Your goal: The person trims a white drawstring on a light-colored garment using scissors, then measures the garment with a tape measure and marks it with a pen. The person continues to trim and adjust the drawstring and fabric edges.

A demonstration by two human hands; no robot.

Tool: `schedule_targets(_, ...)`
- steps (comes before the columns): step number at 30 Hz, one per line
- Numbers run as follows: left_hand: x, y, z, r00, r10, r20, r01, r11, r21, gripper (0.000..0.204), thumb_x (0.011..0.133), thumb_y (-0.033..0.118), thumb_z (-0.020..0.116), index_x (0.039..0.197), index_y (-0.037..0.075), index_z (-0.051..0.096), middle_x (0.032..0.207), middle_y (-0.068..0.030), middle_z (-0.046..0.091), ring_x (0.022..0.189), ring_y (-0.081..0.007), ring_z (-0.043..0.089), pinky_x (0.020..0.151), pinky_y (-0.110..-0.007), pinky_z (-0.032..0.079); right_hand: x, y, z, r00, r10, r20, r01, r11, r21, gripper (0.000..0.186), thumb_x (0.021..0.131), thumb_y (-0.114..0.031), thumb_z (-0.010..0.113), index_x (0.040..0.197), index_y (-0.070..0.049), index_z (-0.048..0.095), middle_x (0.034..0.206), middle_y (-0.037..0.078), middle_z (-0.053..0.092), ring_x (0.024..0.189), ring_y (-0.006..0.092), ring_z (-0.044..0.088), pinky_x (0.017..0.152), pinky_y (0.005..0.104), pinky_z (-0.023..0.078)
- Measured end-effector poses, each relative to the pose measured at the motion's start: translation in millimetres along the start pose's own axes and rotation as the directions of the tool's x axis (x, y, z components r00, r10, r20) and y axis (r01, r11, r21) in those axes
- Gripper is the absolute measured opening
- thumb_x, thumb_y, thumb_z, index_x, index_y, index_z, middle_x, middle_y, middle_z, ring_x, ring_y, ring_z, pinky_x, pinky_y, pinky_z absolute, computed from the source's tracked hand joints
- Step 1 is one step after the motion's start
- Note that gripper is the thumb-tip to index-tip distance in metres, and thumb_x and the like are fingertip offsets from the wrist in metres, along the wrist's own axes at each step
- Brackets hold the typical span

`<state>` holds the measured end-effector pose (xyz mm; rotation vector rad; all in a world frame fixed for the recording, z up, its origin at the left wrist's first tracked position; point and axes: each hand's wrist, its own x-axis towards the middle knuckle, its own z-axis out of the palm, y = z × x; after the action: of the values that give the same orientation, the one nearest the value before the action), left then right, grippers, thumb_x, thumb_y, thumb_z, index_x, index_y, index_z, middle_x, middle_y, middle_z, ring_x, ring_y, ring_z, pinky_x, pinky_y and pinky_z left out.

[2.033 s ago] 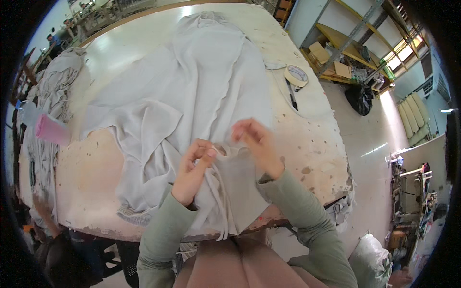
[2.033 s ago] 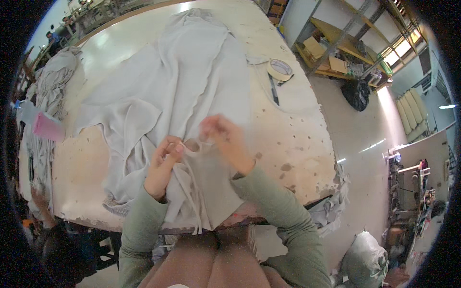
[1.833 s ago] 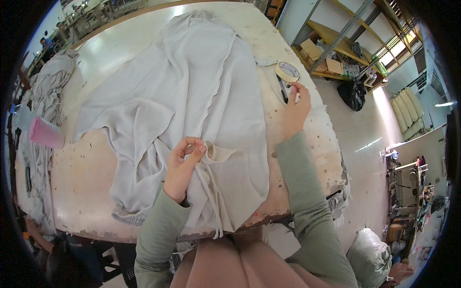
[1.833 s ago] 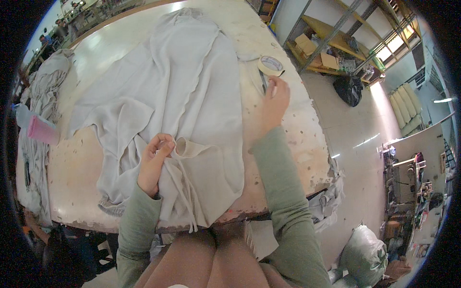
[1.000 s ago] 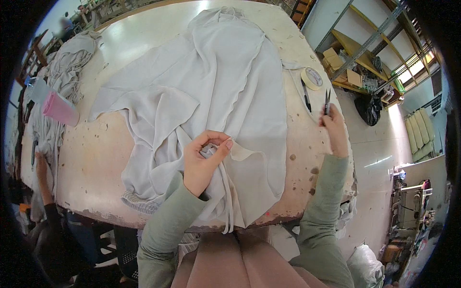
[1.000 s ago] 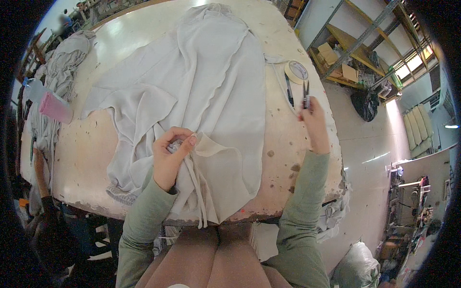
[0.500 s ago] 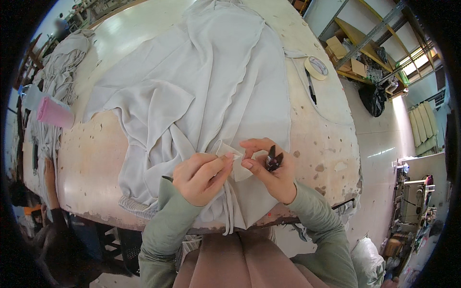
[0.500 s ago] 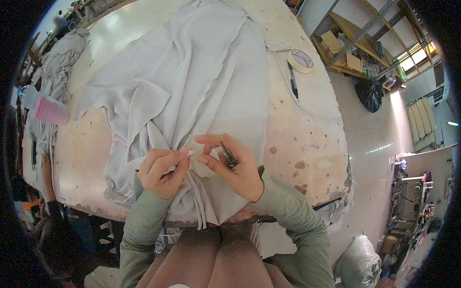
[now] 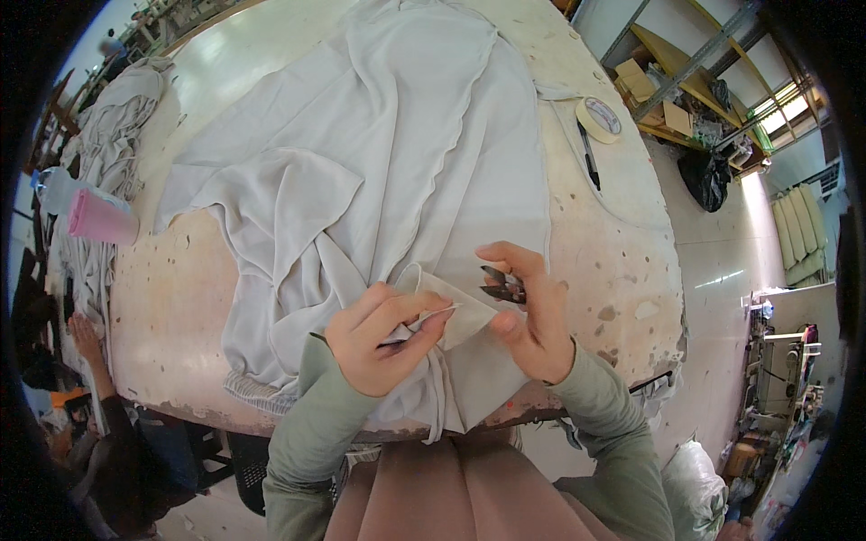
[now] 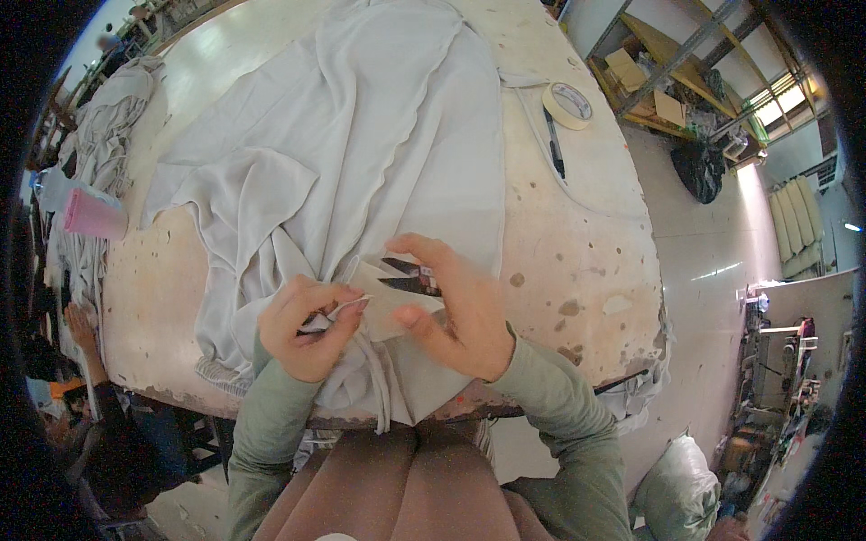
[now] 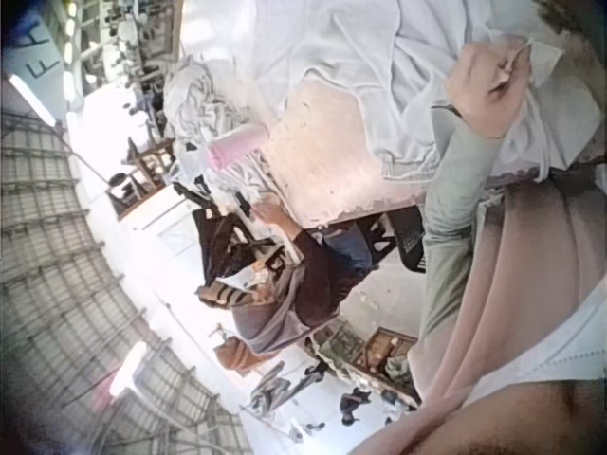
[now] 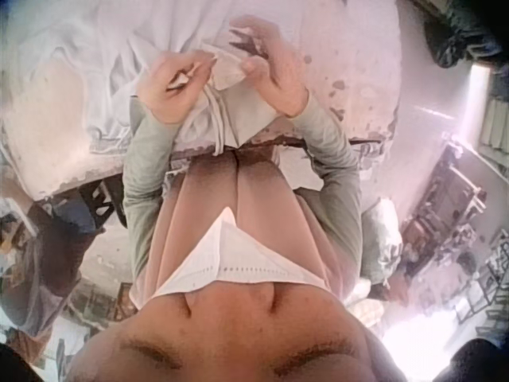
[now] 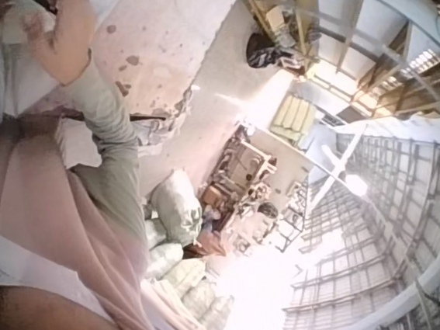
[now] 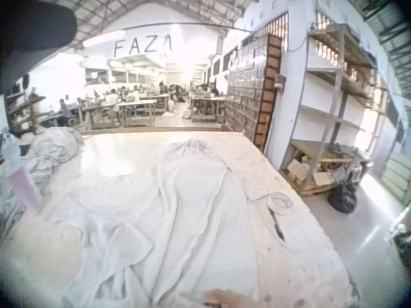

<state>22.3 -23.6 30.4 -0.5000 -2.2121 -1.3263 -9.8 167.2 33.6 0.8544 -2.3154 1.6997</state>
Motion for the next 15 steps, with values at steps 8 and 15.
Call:
schedule_targets(8, 4.2, -1.2, -0.3, 0.965, -0.259, 0.033, 0.260, 0.938, -0.230, 0.020, 0.070, -0.004, 0.073, 0.088, 0.003, 0.069, 0.067, -0.0028, 0.056, 0.058, -0.0072, 0.042, 0.052, -0.021, 0.033, 4.0, -6.7, -9.2, 0.999, -0.008, 0.043, 0.014, 0.990, -0.140, 0.025, 0.079, -0.012, 0.072, 0.100, -0.003, 0.065, 0.078, 0.010, 0.064, 0.063, 0.0189, 0.058, 0.054, 0.0278, 0.042)
schedule_targets(15, 4.1, 0.9, 0.9, 0.946, -0.314, 0.080, 0.324, 0.913, -0.247, 0.018, 0.071, -0.004, 0.071, 0.087, 0.003, 0.069, 0.066, -0.0008, 0.053, 0.059, -0.0065, 0.041, 0.052, -0.021, 0.033, 2.3, -2.7, -5.3, 0.999, 0.027, 0.047, -0.023, 0.995, -0.095, 0.021, 0.078, -0.011, 0.073, 0.096, -0.003, 0.069, 0.074, 0.005, 0.064, 0.056, 0.0099, 0.051, 0.049, 0.0225, 0.034)
